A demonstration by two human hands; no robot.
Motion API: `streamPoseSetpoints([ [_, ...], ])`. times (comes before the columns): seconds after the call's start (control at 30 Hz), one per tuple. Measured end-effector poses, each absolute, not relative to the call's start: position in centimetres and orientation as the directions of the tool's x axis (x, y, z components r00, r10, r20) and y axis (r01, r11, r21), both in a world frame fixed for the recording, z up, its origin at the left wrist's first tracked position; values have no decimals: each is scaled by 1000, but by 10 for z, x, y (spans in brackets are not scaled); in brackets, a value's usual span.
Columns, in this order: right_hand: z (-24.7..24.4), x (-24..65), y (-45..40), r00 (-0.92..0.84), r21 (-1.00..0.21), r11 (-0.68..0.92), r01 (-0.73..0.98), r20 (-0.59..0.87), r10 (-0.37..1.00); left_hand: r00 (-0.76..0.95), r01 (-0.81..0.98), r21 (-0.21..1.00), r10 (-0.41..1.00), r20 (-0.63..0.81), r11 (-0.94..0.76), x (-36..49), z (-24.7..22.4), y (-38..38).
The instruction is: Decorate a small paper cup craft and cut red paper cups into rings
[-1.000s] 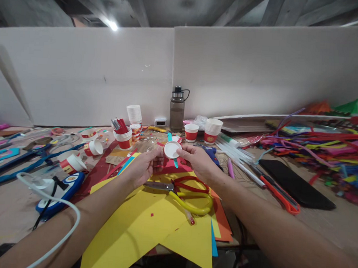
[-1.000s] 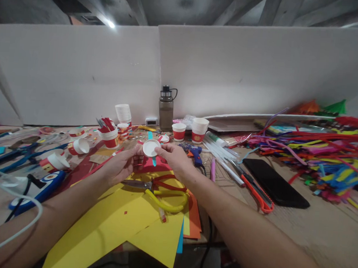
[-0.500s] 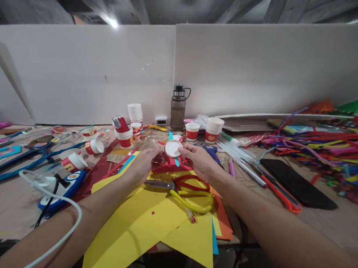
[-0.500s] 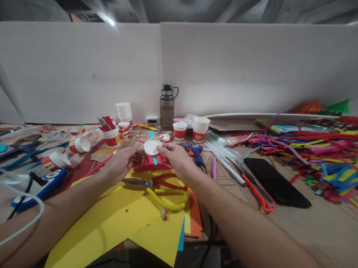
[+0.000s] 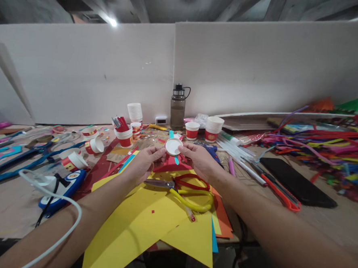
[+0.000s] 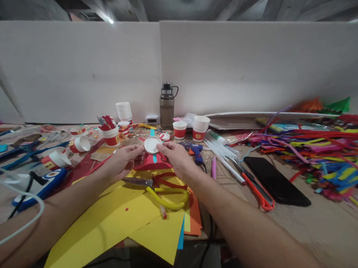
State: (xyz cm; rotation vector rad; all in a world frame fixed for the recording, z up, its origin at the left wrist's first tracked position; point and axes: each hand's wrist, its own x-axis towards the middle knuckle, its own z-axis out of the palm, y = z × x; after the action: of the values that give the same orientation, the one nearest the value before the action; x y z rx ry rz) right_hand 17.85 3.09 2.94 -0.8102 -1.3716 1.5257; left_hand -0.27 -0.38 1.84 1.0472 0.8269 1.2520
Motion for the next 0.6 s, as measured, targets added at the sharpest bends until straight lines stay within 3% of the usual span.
streamPoseSetpoints([
  [0.33,33,177,28,-374,-988,73,-138,121,920,171,-311,947,985,-26,79,-3,24,-6],
  [0.6,32,177,28,-366,-987,103,-120,140,920,181,-294,954,984,-1,55,-2,28,-9],
])
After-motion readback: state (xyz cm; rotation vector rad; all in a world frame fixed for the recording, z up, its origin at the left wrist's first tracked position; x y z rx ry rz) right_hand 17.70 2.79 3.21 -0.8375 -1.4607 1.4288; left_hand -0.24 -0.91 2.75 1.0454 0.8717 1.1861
